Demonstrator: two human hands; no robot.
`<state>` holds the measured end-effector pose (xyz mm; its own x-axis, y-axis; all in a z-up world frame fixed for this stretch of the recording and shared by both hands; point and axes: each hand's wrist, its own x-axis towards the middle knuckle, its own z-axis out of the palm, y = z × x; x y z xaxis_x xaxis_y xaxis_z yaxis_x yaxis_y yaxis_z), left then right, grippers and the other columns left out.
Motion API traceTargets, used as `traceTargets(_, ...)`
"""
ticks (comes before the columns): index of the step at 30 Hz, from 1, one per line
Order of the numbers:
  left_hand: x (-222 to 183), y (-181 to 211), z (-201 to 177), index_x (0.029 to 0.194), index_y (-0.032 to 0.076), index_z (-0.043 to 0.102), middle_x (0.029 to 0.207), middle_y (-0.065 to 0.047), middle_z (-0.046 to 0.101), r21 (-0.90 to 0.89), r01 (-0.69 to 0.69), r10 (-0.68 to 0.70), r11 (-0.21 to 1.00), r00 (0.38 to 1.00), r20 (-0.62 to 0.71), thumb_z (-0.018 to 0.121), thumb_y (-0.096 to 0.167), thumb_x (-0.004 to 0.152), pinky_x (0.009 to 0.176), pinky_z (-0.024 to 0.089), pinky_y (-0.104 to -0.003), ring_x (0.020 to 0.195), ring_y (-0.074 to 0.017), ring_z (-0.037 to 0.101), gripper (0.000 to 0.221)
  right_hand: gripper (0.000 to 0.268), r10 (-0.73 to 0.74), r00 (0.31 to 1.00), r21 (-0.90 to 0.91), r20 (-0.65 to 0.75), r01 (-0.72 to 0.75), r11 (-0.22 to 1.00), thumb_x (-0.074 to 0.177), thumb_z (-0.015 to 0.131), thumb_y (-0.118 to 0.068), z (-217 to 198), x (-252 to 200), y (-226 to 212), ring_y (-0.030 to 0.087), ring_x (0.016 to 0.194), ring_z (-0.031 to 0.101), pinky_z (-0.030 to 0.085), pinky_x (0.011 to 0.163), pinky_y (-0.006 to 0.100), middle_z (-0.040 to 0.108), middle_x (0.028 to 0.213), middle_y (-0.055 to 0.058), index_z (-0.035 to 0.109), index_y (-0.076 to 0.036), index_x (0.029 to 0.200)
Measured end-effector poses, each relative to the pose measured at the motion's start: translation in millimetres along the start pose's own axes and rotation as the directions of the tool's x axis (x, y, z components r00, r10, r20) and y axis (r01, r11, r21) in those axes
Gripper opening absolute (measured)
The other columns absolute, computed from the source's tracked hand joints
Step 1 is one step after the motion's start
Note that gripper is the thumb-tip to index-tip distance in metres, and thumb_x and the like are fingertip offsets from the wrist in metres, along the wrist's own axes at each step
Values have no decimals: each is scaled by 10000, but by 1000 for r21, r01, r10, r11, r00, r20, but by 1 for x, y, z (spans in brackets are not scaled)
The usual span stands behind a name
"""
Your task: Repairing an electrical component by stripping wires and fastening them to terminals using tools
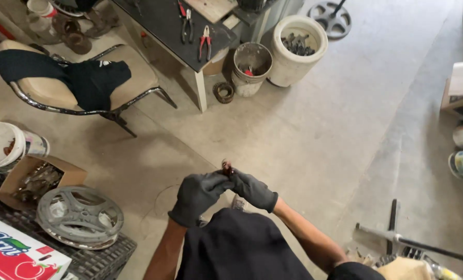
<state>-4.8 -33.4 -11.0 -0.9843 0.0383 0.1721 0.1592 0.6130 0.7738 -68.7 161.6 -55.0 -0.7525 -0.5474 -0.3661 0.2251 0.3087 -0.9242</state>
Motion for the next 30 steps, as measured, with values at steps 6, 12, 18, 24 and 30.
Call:
traceTargets(6,5,-22,-3,925,253,715,694,-11,728,222,-204,205,954,979,19,805,338,869,526,587,-403,580,-278,696,136,651,108,986,-421,126,-45,906,874,769,-432,0,-5,14,366,1160,684,533,1001,460,732,1160,198,566,-118,1406)
traceTargets(12,3,-18,-17,922,296,682,724,1,711,240,-246,263,939,964,-40,765,406,896,476,554,-442,598,-339,665,140,284,-115,915,-464,388,301,833,948,740,-432,-13,-17,21,361,877,734,596,726,394,748,868,95,694,-171,1053)
traceTargets(18,-3,8,-41,921,264,751,706,-1,762,-86,1,-3,996,1000,-25,810,283,880,543,617,-359,679,-307,728,74,379,-271,893,-493,359,428,758,867,787,-495,-14,-27,-15,330,955,716,606,783,424,718,945,47,680,-231,1118)
traceTargets(24,0,12,-36,937,267,802,784,-14,803,-351,200,-233,915,971,-54,816,241,877,647,630,-301,741,-189,772,67,217,-352,936,-325,6,335,884,844,840,-324,-2,-12,16,312,830,745,594,707,436,766,890,73,784,-209,1020)
traceTargets(30,-7,0,52,961,136,817,863,-24,824,-597,285,-464,750,870,-167,835,170,860,777,596,-280,797,-54,699,108,372,-280,765,184,-580,457,870,1087,453,-313,27,9,-40,73,581,438,376,557,246,524,682,1,691,-27,1115)
